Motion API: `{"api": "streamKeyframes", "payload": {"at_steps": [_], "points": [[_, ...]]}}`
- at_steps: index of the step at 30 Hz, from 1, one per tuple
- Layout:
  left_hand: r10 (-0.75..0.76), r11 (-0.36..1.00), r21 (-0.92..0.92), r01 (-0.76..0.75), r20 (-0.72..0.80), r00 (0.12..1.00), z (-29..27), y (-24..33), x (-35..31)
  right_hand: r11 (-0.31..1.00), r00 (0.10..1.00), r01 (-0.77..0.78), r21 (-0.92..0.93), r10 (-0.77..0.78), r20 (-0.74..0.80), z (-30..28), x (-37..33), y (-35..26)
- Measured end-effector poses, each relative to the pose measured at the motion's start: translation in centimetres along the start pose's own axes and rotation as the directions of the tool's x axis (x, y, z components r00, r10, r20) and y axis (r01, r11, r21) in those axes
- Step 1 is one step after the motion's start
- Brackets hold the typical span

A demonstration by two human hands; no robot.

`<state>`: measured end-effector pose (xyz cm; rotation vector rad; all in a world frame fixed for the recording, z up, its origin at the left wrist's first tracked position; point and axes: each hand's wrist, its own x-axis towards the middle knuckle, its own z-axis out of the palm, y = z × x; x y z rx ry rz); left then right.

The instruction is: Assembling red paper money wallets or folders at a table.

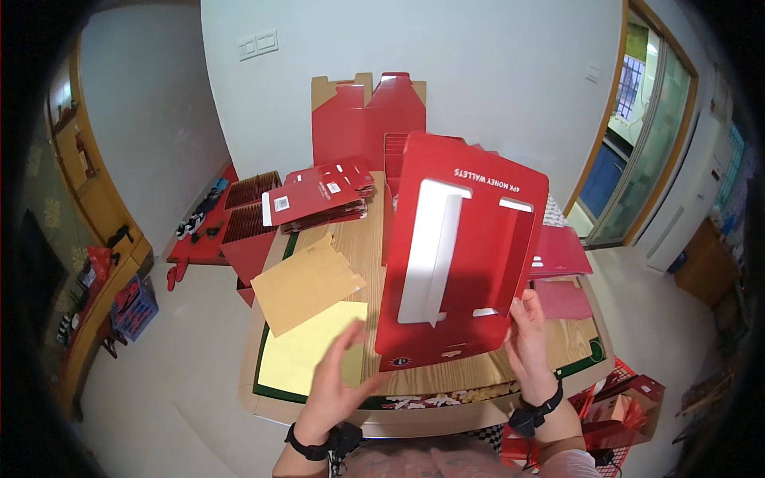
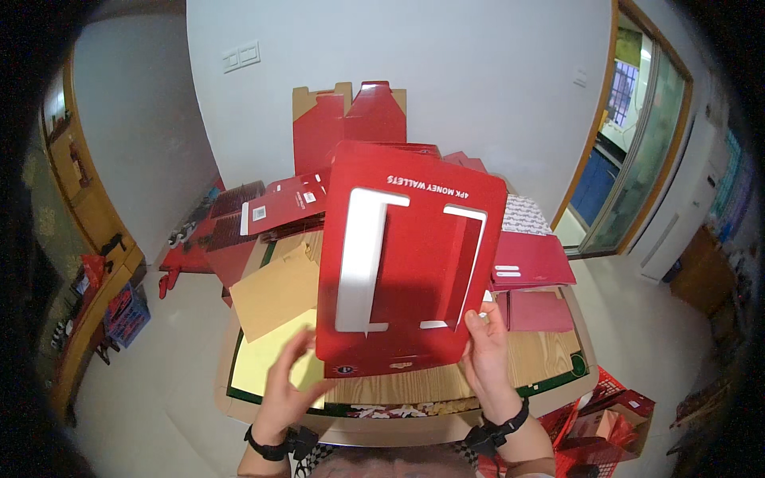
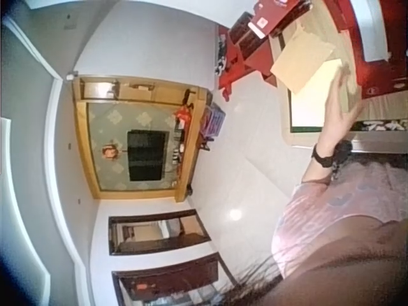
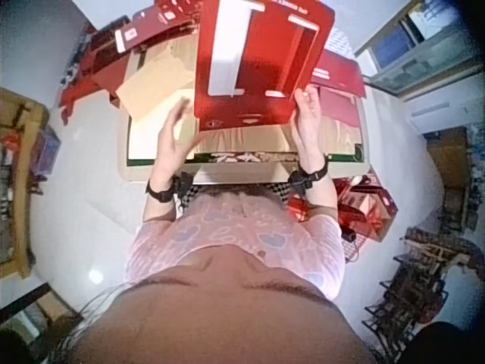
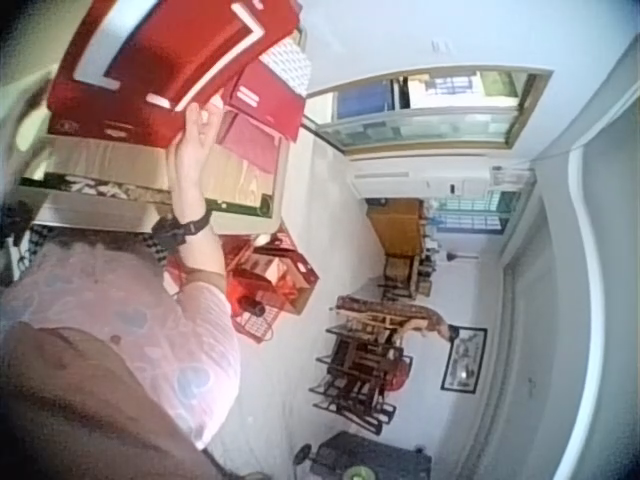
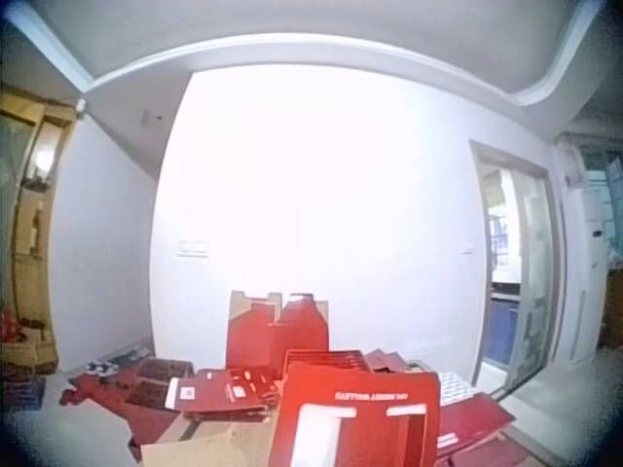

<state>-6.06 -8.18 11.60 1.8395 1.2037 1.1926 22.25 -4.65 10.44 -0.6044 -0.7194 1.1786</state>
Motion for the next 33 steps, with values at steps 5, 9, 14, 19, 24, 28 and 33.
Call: {"api": "streamKeyframes", "payload": {"at_steps": [5, 9, 14, 19, 24, 28, 33], "points": [[-0.202, 0.957, -0.199, 0.212, 0.07, 0.977, 1.4, -0.4, -0.3, 0.995, 0.995, -0.097, 0.0, 0.097, 0.032, 0.1, -1.5, 2.5], [-0.133, 0.906, -0.423, 0.026, -0.224, 0.966, 0.6, -0.6, 0.1, 0.88, 0.976, -0.136, -0.454, 0.197, 0.089, -1.2, -1.6, 1.9], [-0.017, 0.993, -0.115, -0.004, -0.18, 0.984, 0.0, 0.5, 0.7, 0.187, 0.777, 0.571, -0.799, -0.435, 0.454, 2.0, -1.2, -4.3], [0.166, 0.985, -0.033, -0.167, -0.017, 0.986, 1.0, 2.1, 1.2, -0.318, 0.531, 0.785, -0.532, -0.096, 0.842, 9.0, -1.2, -6.6], [0.036, 0.952, -0.305, -0.014, 0.066, 0.997, 0.2, 2.1, 1.0, 0.082, 0.491, 0.853, -0.515, 0.207, 0.846, 7.7, 0.5, -6.5], [0.029, 0.908, -0.414, 0.066, 0.217, 0.976, -1.2, 1.6, 1.1, 0.277, 0.555, 0.737, -0.617, 0.274, 0.785, 8.1, -0.1, -6.5], [0.008, 0.813, -0.554, 0.181, 0.323, 0.946, -1.7, 1.1, 1.4, 0.412, 0.598, 0.594, -0.691, 0.349, 0.721, 7.8, -0.2, -6.6]]}}
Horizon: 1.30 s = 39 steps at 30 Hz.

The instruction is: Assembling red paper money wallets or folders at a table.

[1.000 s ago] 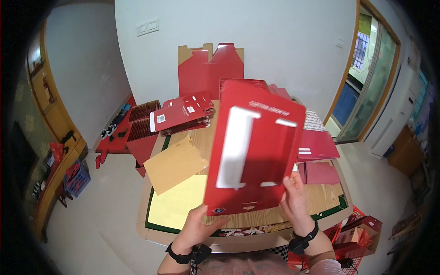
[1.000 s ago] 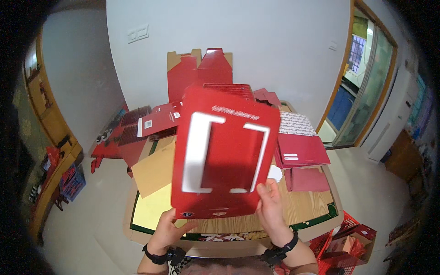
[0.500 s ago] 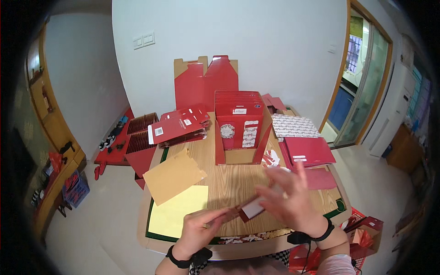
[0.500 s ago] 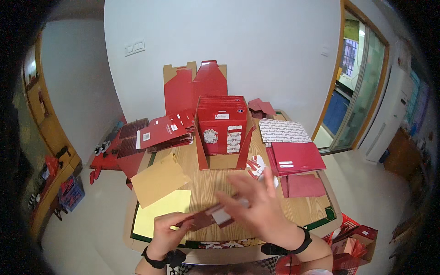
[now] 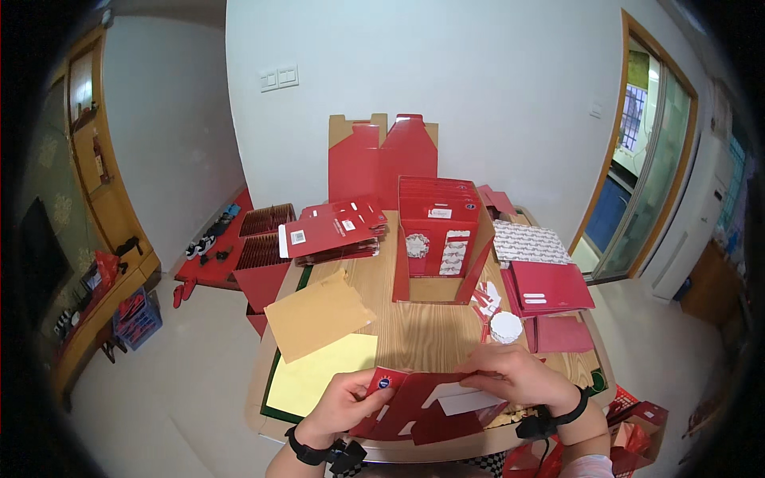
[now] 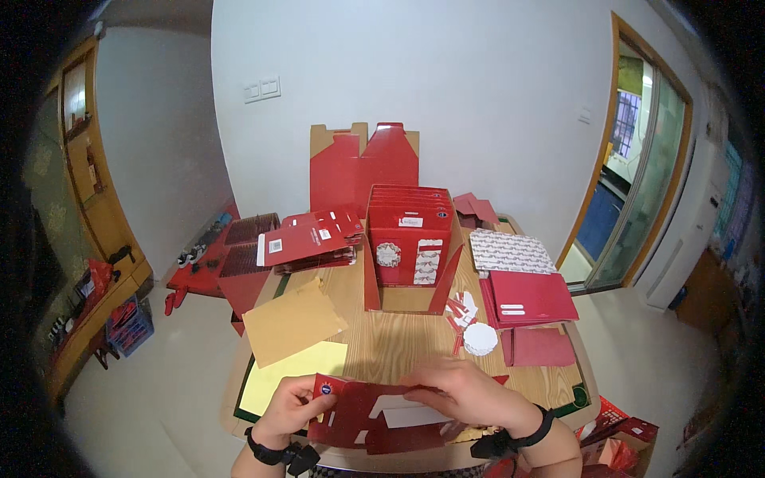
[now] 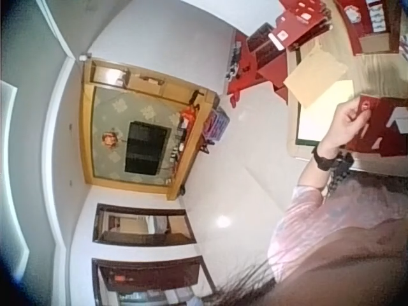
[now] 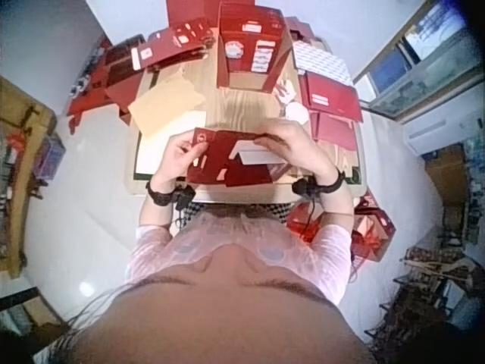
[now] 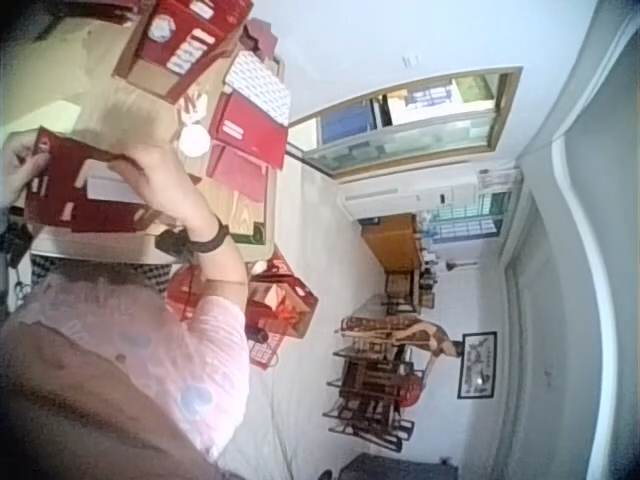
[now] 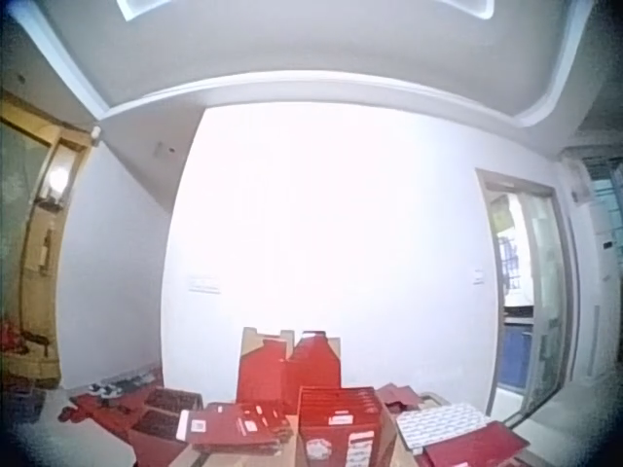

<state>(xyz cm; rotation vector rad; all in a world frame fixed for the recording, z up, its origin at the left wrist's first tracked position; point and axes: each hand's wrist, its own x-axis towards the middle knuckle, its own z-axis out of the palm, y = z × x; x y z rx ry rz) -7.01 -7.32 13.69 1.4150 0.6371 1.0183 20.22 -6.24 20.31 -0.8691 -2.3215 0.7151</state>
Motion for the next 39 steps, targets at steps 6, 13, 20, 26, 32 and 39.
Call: {"api": "streamKeyframes", "payload": {"at_steps": [6, 13, 20, 26, 32, 39], "points": [[-0.136, 0.98, 0.16, 0.117, 0.114, 0.984, 0.8, -0.3, 0.4, 0.998, 0.999, 0.047, -0.04, -0.047, 0.003, 0.1, 0.0, -0.5], [-0.021, 0.949, 0.315, 0.025, -0.017, 1.0, 3.2, 0.8, 0.4, 0.945, 0.896, -0.298, 0.131, 0.231, 0.378, -1.7, 0.1, 0.2], [0.034, 0.943, 0.332, -0.006, -0.078, 0.996, 3.6, 0.3, 0.3, 0.939, 0.841, -0.293, 0.182, 0.162, 0.516, -2.0, 0.1, 0.5], [-0.005, 0.964, 0.265, 0.023, -0.067, 0.998, 3.4, 0.1, 0.0, 0.919, 0.818, -0.296, 0.26, 0.103, 0.565, -1.3, 0.1, 1.3], [-0.038, 0.978, 0.201, 0.049, -0.055, 0.998, 3.1, -0.4, -0.3, 0.915, 0.849, -0.267, 0.302, 0.074, 0.524, -1.3, 0.3, 1.7], [0.007, 0.917, 0.398, -0.01, 0.008, 1.0, 3.3, 0.8, -0.5, 0.905, 0.79, -0.327, 0.27, 0.106, 0.603, -1.9, 0.5, 0.7]]}}
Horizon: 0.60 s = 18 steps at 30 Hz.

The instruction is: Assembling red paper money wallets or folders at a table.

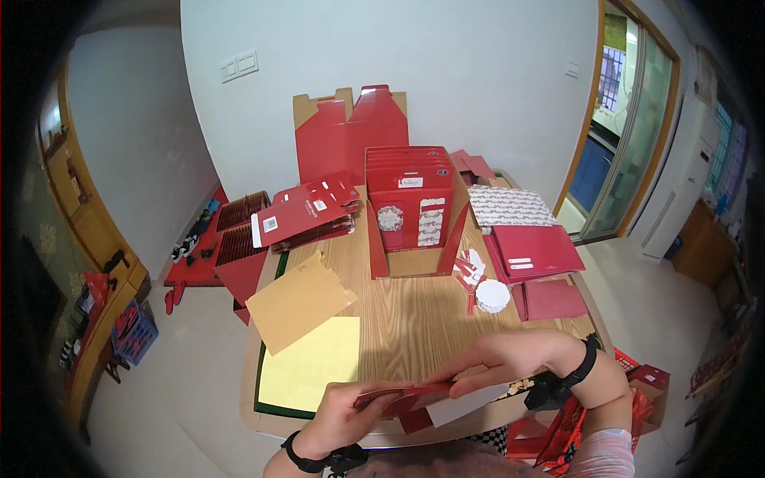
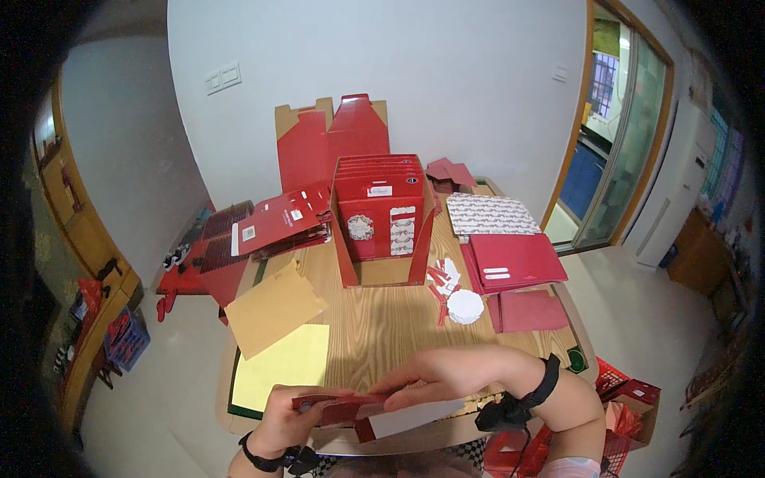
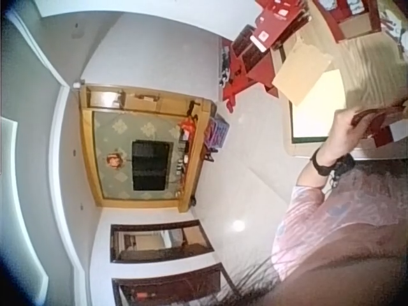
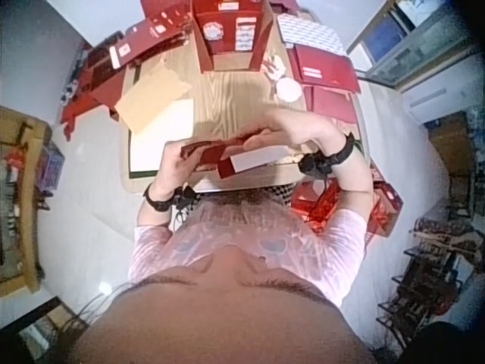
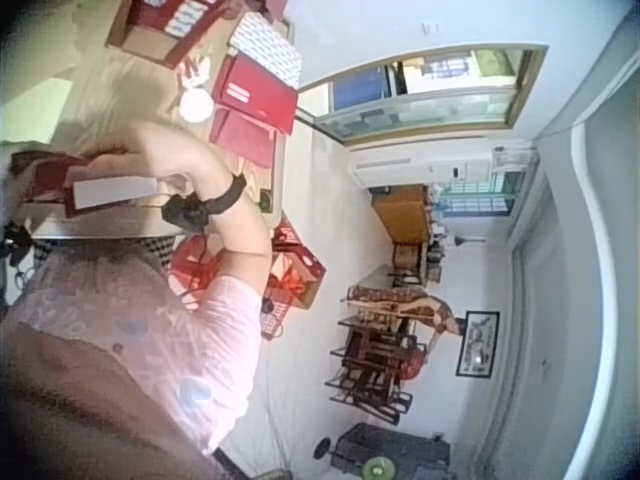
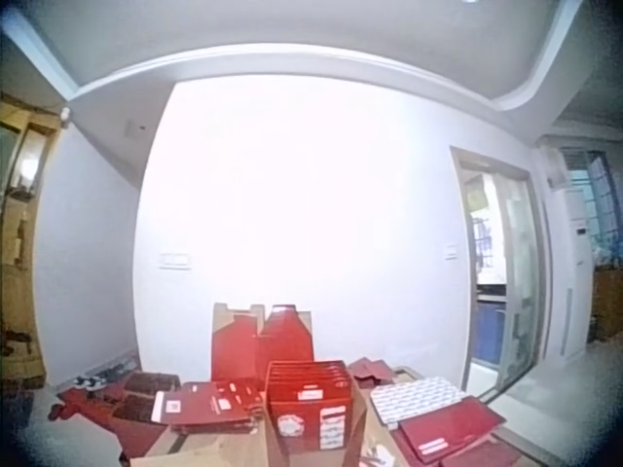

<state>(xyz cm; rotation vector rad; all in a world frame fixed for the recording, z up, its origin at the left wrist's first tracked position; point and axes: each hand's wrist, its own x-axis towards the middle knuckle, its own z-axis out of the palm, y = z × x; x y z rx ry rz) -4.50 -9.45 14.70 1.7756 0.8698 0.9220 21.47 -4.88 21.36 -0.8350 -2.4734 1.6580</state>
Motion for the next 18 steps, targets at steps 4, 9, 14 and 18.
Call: {"api": "streamKeyframes", "payload": {"at_steps": [4, 9, 14, 18], "points": [[0.016, 1.0, -0.02, -0.015, 0.012, 1.0, 0.0, -0.2, -0.2, 0.999, 1.0, -0.005, 0.032, 0.006, -0.006, 0.1, -0.2, 0.0], [0.002, 1.0, 0.005, -0.002, -0.044, 0.999, 0.4, 0.4, 0.0, 0.989, 0.989, -0.144, -0.038, 0.145, 0.035, -0.6, -0.2, -1.4], [-0.076, 0.987, -0.145, 0.068, -0.048, 0.996, 0.2, 1.5, 0.2, 1.0, 0.996, 0.007, 0.028, -0.005, -0.089, 0.5, 0.0, 0.7], [-0.084, 0.991, -0.106, 0.081, -0.027, 0.996, 0.6, 2.3, -0.1, 1.0, 0.999, -0.018, 0.005, 0.018, -0.036, 0.1, -0.2, -0.9]]}}
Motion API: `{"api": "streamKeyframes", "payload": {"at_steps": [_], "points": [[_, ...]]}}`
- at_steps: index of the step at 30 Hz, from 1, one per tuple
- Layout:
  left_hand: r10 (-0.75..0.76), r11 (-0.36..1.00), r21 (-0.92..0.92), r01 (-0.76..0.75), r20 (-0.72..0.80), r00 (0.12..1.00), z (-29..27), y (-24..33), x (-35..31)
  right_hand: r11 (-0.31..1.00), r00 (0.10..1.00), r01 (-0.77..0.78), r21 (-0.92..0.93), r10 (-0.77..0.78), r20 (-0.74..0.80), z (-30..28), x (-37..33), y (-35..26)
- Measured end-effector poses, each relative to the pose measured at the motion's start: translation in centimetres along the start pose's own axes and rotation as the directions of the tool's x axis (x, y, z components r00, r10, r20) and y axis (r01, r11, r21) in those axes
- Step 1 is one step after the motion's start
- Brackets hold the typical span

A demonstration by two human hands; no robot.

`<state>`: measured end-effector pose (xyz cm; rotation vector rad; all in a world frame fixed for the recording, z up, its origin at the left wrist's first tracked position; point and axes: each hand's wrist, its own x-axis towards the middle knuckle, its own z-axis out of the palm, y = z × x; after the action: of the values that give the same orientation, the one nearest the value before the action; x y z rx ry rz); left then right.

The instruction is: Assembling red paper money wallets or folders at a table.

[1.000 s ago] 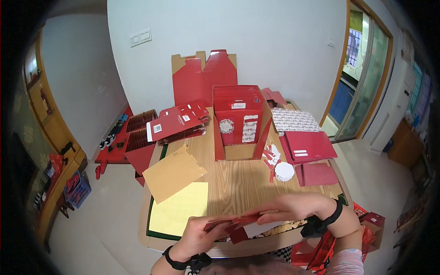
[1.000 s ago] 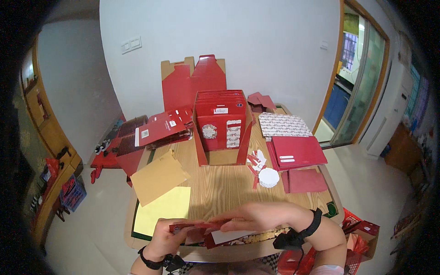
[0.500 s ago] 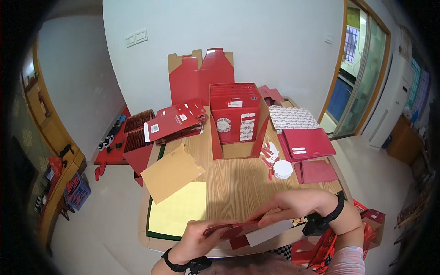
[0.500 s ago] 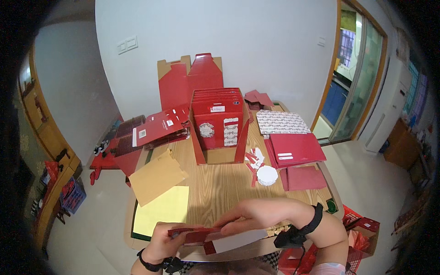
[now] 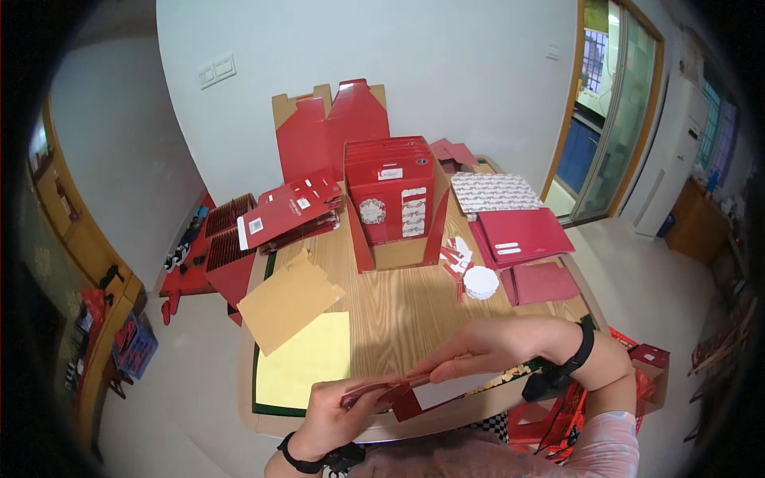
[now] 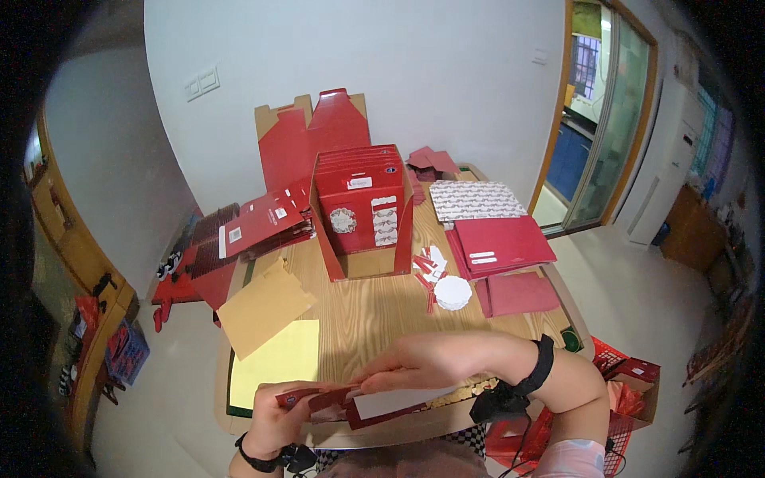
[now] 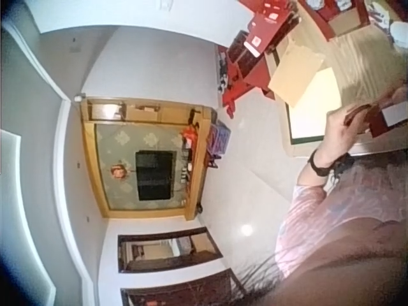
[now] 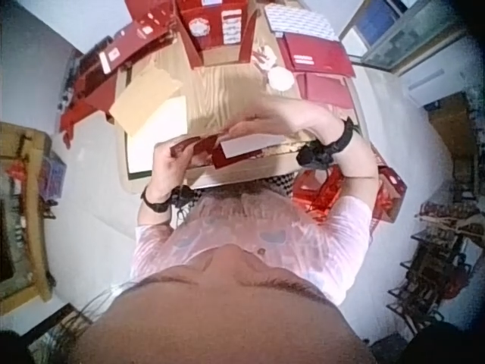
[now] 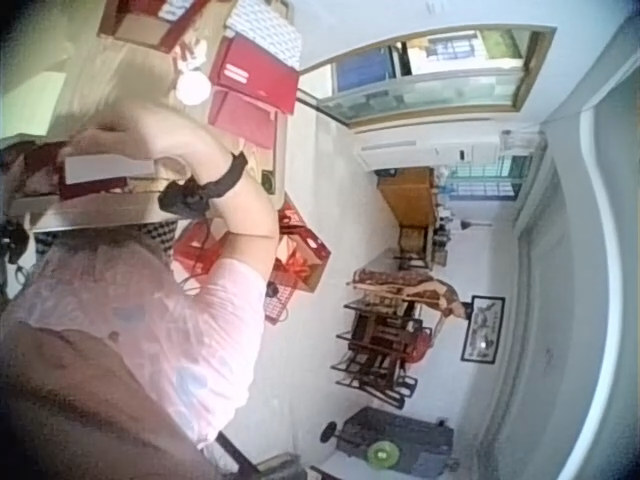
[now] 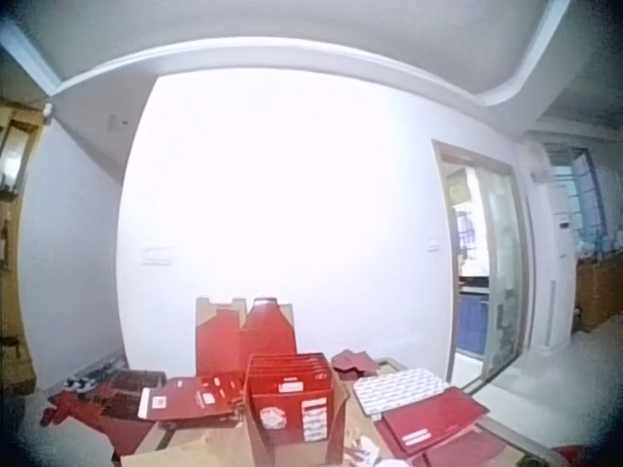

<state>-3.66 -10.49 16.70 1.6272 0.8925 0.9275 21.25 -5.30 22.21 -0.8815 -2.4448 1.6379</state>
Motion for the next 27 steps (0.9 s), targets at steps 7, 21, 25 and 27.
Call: {"api": "streamKeyframes", "payload": {"at_steps": [7, 21, 25, 27], "points": [[0.08, 0.997, -0.016, -0.08, -0.021, 0.997, 0.2, -0.6, -0.5, 0.997, 0.998, 0.013, -0.082, -0.018, -0.054, 0.4, -0.7, -1.1], [-0.116, 0.993, 0.011, 0.116, 0.06, 0.991, -0.7, -0.4, 0.1, 0.753, 0.763, 0.148, -0.641, -0.499, -0.41, 4.6, -0.6, -0.2], [0.222, 0.968, 0.125, -0.216, -0.038, 0.974, 0.2, -2.2, 0.3, 0.937, 0.88, 0.183, -0.298, -0.291, -0.376, 3.3, -0.8, -1.0], [0.207, 0.944, 0.27, -0.19, -0.036, 0.978, 0.1, -1.3, 0.4, 0.972, 0.92, 0.116, -0.203, -0.182, -0.346, 2.6, -0.8, -1.1]]}}
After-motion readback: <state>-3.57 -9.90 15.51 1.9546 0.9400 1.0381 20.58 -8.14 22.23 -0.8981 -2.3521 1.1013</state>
